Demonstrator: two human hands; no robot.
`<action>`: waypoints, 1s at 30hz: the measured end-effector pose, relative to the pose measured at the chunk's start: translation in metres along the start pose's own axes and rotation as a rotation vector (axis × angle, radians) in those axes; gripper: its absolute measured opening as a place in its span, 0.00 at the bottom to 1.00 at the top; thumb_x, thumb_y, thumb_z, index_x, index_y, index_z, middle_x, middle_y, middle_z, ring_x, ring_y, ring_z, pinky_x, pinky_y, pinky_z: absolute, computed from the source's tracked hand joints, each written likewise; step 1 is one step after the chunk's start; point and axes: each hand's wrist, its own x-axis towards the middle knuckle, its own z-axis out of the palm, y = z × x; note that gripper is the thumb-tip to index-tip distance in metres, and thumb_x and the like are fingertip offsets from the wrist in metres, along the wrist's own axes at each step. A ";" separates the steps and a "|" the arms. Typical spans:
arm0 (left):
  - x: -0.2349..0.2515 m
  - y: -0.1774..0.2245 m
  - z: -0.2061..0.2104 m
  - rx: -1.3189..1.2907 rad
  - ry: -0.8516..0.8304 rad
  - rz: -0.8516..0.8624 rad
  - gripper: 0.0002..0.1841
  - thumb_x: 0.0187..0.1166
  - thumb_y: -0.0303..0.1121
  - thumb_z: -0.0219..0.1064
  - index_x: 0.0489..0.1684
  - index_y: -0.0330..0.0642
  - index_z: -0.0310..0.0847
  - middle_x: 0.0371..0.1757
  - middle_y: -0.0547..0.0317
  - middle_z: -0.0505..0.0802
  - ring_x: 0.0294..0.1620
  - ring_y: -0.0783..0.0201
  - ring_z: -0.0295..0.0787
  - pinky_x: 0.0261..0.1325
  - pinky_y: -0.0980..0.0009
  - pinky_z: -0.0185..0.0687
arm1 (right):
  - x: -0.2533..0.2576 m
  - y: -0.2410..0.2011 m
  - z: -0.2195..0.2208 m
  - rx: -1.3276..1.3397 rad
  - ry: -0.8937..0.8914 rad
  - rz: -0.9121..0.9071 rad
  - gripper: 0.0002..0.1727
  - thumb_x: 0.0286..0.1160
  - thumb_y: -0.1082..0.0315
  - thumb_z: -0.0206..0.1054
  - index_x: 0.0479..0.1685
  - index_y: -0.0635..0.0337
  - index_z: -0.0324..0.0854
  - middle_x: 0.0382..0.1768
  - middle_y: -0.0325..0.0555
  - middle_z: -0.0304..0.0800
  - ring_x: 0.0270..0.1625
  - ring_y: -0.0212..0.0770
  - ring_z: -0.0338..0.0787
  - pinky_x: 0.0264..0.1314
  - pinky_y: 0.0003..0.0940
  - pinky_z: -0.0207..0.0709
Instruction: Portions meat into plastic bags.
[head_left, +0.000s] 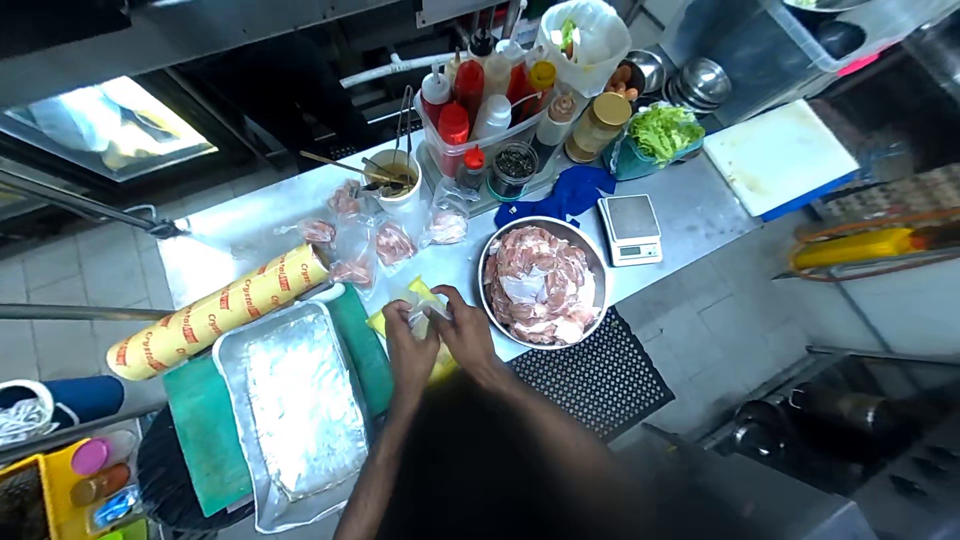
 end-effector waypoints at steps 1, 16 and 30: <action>0.001 -0.003 -0.004 0.048 -0.008 -0.001 0.26 0.70 0.33 0.76 0.63 0.31 0.70 0.39 0.49 0.83 0.38 0.59 0.82 0.45 0.62 0.83 | 0.001 0.004 -0.003 -0.043 -0.056 -0.006 0.23 0.86 0.48 0.60 0.73 0.45 0.81 0.29 0.46 0.90 0.31 0.48 0.88 0.40 0.51 0.83; 0.011 -0.009 -0.039 -0.015 -0.022 -0.002 0.20 0.67 0.25 0.71 0.60 0.33 0.80 0.46 0.52 0.92 0.45 0.64 0.91 0.46 0.67 0.90 | 0.032 0.027 -0.061 0.032 -0.224 -0.201 0.38 0.73 0.42 0.74 0.83 0.46 0.75 0.61 0.44 0.92 0.65 0.44 0.89 0.74 0.50 0.79; 0.010 -0.018 -0.036 -0.203 -0.180 -0.224 0.24 0.77 0.25 0.48 0.64 0.42 0.89 0.71 0.42 0.80 0.72 0.53 0.75 0.73 0.57 0.73 | 0.099 0.099 -0.130 -0.698 -0.016 0.061 0.20 0.77 0.61 0.71 0.68 0.50 0.86 0.70 0.65 0.82 0.72 0.74 0.77 0.61 0.72 0.77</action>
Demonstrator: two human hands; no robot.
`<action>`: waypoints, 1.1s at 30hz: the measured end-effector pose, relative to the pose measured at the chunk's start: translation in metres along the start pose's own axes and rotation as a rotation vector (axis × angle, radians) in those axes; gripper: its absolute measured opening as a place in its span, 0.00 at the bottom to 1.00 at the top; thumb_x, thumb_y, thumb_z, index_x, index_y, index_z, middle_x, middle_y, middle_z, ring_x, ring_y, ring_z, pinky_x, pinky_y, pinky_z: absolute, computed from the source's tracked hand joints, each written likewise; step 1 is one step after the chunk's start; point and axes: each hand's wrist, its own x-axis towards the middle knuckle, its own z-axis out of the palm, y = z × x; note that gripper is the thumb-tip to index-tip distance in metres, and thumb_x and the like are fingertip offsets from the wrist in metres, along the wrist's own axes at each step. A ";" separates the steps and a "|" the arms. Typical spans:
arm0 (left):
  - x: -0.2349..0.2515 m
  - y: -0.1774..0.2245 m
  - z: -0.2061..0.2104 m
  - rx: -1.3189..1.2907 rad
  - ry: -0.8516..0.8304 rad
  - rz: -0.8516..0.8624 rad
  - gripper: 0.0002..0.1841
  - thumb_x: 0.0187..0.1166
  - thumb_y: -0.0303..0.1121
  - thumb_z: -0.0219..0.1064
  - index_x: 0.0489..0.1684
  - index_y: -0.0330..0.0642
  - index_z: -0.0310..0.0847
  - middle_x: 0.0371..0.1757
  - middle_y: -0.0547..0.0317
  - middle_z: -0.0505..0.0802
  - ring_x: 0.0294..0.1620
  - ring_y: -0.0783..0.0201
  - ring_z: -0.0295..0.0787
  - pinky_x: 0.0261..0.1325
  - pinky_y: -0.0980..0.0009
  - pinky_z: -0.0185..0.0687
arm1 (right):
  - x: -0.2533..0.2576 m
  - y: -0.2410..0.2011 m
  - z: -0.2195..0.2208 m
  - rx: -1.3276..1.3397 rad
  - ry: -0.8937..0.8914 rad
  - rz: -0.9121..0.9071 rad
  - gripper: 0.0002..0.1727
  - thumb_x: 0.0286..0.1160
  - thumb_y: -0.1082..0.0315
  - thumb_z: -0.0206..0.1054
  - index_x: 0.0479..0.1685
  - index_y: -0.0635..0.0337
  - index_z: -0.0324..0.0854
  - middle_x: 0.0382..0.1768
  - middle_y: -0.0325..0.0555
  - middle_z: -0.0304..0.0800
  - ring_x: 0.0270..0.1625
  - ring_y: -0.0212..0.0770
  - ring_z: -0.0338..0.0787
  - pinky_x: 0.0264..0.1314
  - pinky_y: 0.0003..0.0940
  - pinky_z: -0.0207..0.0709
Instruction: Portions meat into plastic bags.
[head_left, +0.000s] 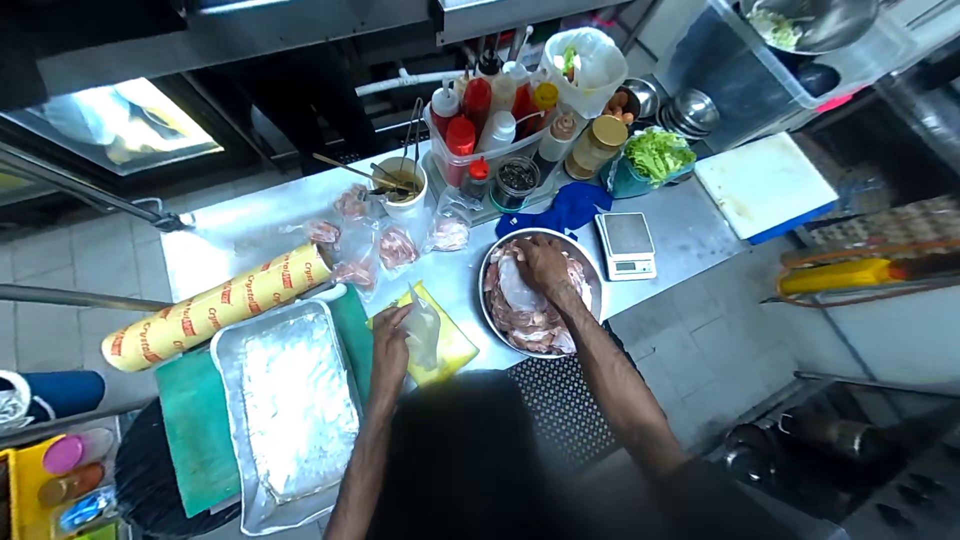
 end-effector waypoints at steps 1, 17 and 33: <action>0.000 -0.002 0.002 0.082 0.053 -0.025 0.23 0.77 0.26 0.51 0.64 0.45 0.90 0.67 0.39 0.78 0.69 0.48 0.72 0.71 0.52 0.69 | -0.002 -0.004 -0.001 -0.003 -0.007 0.016 0.22 0.72 0.63 0.75 0.67 0.52 0.86 0.69 0.67 0.81 0.71 0.76 0.78 0.60 0.72 0.78; 0.023 -0.012 0.020 0.439 0.082 0.182 0.17 0.81 0.35 0.66 0.63 0.41 0.89 0.46 0.49 0.93 0.40 0.57 0.90 0.46 0.59 0.87 | -0.107 -0.091 -0.024 1.834 -0.241 0.130 0.26 0.79 0.65 0.60 0.78 0.47 0.73 0.53 0.46 0.91 0.47 0.40 0.92 0.49 0.41 0.89; -0.013 0.005 0.001 0.508 -0.140 0.380 0.15 0.85 0.32 0.59 0.57 0.43 0.92 0.51 0.47 0.87 0.41 0.62 0.87 0.45 0.69 0.88 | -0.106 -0.137 0.076 2.443 -0.539 0.422 0.13 0.78 0.74 0.55 0.56 0.65 0.78 0.48 0.57 0.90 0.49 0.48 0.92 0.56 0.44 0.87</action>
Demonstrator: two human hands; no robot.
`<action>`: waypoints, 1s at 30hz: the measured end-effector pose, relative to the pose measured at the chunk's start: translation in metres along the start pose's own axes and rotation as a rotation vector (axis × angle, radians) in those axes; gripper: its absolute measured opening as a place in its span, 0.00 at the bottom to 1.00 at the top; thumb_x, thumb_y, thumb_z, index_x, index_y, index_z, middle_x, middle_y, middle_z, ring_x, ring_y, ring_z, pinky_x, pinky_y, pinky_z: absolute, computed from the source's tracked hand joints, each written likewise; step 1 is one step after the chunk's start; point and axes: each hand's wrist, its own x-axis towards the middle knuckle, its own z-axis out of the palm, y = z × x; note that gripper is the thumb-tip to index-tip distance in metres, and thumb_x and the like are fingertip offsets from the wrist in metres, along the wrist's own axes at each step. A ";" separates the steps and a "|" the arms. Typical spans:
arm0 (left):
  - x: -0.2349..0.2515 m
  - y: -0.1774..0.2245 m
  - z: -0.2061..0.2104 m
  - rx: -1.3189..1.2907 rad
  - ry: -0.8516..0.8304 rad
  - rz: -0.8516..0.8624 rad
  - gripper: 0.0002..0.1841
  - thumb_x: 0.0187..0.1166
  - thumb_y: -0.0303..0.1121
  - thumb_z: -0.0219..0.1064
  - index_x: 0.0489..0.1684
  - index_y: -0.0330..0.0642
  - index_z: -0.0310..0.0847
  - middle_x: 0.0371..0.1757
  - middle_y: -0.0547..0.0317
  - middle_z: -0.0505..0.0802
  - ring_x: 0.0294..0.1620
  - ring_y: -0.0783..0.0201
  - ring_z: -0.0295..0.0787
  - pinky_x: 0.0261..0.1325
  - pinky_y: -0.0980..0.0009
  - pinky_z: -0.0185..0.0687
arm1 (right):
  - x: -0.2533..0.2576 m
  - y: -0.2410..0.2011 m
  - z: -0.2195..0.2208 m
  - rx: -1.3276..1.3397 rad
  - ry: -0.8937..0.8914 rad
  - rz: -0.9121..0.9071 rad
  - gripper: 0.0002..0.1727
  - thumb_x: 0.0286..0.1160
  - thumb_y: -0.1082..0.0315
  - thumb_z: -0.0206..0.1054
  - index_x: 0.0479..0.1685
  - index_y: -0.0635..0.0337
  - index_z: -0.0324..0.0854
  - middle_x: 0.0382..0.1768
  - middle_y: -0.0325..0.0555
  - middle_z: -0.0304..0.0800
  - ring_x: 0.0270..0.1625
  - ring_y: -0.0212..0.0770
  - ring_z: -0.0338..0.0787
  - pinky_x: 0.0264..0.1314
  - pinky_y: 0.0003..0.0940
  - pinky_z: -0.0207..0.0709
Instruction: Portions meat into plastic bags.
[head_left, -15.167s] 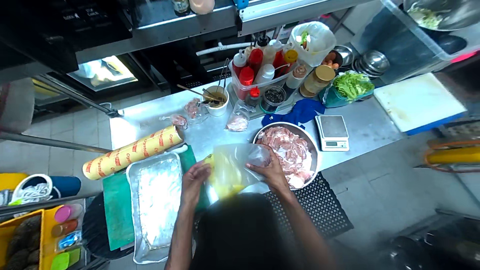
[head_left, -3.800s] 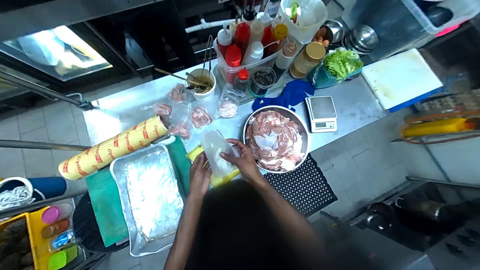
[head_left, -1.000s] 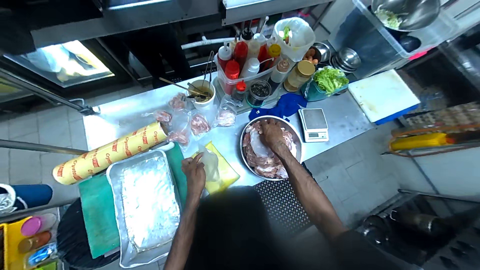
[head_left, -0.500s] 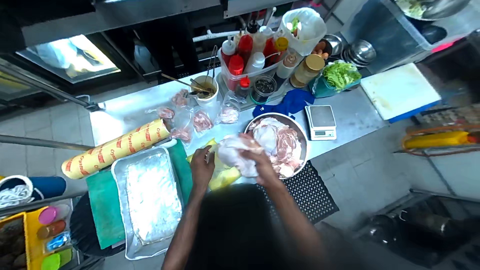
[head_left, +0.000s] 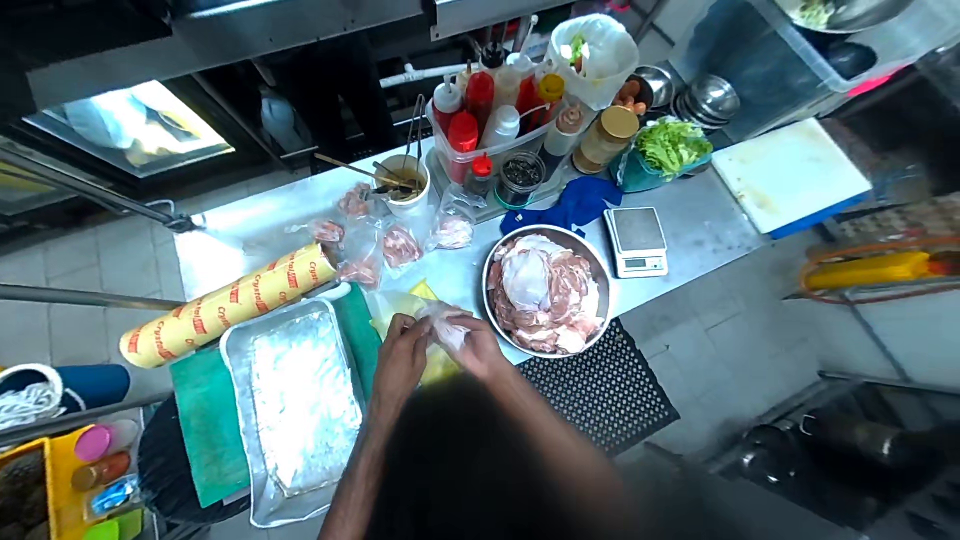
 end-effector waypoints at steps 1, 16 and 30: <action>-0.002 0.000 0.003 -0.023 0.031 0.007 0.15 0.86 0.32 0.59 0.57 0.41 0.92 0.50 0.48 0.87 0.41 0.63 0.87 0.46 0.70 0.88 | 0.000 -0.002 0.007 -0.025 0.002 -0.007 0.13 0.79 0.72 0.55 0.57 0.64 0.77 0.47 0.57 0.90 0.49 0.49 0.92 0.56 0.47 0.87; 0.086 0.034 -0.011 -0.567 0.227 -0.086 0.34 0.82 0.38 0.71 0.89 0.54 0.63 0.78 0.48 0.74 0.64 0.57 0.88 0.57 0.58 0.94 | -0.056 -0.114 0.099 -1.407 0.111 -0.703 0.24 0.85 0.66 0.64 0.80 0.46 0.77 0.73 0.41 0.86 0.63 0.43 0.91 0.61 0.45 0.88; -0.009 -0.101 0.095 0.300 -0.221 0.029 0.12 0.82 0.36 0.63 0.41 0.44 0.94 0.75 0.46 0.83 0.76 0.37 0.74 0.75 0.40 0.69 | -0.078 -0.142 -0.024 -1.042 0.419 -0.611 0.18 0.83 0.75 0.64 0.69 0.62 0.83 0.63 0.50 0.92 0.56 0.47 0.94 0.58 0.43 0.88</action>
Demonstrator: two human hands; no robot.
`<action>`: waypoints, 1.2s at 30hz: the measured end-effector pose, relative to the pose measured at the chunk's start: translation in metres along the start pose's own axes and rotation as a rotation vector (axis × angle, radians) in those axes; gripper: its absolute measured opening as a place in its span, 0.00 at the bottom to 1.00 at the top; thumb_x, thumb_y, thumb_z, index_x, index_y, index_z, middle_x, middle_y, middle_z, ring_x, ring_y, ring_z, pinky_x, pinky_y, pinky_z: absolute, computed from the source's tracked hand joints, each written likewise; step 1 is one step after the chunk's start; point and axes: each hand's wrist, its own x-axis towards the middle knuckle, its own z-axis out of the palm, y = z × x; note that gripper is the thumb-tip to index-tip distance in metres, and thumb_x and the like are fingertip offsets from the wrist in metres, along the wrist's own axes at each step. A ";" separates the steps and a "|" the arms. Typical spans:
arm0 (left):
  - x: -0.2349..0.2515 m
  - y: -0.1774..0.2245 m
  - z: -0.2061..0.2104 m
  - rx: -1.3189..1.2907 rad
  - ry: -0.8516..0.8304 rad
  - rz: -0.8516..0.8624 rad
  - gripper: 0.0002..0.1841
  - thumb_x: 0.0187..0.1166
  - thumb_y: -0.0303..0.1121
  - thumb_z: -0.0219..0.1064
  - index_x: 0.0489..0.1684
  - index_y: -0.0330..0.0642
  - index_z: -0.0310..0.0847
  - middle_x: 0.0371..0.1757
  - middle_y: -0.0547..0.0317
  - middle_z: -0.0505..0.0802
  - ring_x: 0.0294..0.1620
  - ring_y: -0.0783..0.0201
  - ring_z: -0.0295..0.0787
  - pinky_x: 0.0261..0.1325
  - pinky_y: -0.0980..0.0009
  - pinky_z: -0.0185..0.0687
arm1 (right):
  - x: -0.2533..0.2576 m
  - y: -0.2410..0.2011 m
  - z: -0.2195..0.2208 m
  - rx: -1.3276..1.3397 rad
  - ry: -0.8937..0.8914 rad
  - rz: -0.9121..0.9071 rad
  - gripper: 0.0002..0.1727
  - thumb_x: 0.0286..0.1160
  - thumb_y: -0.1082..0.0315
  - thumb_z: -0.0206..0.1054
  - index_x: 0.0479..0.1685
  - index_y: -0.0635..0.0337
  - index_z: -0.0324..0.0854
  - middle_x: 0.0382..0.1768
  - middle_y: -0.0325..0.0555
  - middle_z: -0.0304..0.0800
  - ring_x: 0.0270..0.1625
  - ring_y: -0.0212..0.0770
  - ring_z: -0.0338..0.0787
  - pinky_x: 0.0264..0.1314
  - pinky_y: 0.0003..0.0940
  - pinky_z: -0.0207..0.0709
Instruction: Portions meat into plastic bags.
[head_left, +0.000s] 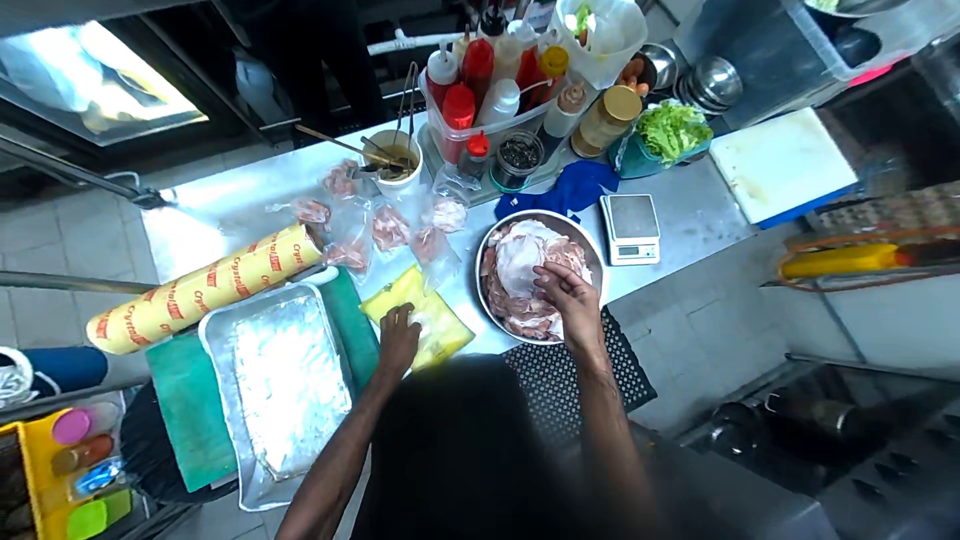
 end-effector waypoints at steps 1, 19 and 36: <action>0.001 -0.001 -0.004 -0.062 0.068 0.017 0.12 0.82 0.35 0.63 0.39 0.44 0.94 0.72 0.46 0.85 0.75 0.39 0.76 0.74 0.42 0.71 | -0.002 0.000 0.003 0.011 -0.003 -0.002 0.18 0.82 0.76 0.63 0.69 0.63 0.82 0.62 0.51 0.92 0.56 0.48 0.94 0.58 0.44 0.88; -0.017 0.046 -0.084 -2.343 0.208 -0.224 0.13 0.86 0.30 0.55 0.57 0.38 0.84 0.50 0.47 0.95 0.51 0.56 0.95 0.57 0.58 0.92 | -0.029 -0.001 0.149 0.157 -0.543 0.249 0.31 0.80 0.61 0.72 0.79 0.65 0.72 0.57 0.54 0.91 0.56 0.44 0.93 0.62 0.41 0.88; -0.018 0.026 -0.111 -1.241 0.580 -0.484 0.23 0.85 0.36 0.65 0.75 0.33 0.73 0.64 0.49 0.88 0.61 0.59 0.87 0.62 0.60 0.86 | -0.029 0.009 0.100 -0.019 -0.195 0.052 0.17 0.55 0.62 0.88 0.24 0.61 0.85 0.21 0.39 0.85 0.26 0.30 0.82 0.34 0.28 0.78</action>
